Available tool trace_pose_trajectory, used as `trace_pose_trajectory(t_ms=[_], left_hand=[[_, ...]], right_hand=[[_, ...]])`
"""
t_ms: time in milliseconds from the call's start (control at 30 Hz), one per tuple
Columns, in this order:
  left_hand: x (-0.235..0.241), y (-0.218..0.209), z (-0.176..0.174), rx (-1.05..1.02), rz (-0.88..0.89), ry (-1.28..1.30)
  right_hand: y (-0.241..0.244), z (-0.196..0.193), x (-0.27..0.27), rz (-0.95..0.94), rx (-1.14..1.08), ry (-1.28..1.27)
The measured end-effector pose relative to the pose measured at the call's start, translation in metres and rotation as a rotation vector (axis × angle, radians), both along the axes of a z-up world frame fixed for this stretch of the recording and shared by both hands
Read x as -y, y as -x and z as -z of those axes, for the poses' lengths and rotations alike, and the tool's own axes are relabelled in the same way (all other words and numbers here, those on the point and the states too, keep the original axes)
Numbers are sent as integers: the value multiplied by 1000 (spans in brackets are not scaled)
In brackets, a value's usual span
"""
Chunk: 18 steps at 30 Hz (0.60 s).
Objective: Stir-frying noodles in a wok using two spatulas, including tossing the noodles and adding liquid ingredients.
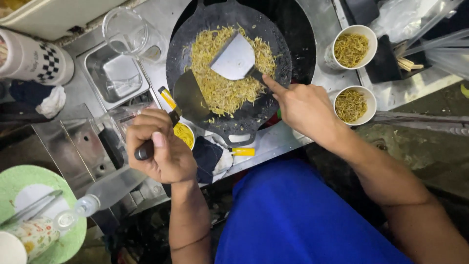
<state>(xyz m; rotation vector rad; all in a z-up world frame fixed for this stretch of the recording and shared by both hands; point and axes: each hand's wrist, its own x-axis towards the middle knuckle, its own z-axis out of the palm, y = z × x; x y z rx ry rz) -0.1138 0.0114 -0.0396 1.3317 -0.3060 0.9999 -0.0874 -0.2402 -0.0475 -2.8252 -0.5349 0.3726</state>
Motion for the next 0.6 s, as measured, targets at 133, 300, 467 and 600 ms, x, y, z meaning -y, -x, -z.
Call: trace_pose_trajectory(t_ms=[133,300,467,600], left_hand=[[-4,0,-4,-12,17,1],[-10,-1,-11,-28,26,7],[-12,-4,-14,-41,62,7],[-16,-4,-15,-32,94,-9]], right_hand=[[30,-28,2,35,81,16],[60,-9,10,85,56,139],[61,13,10,138,-74,106],[59,9,9,153,-63,88]])
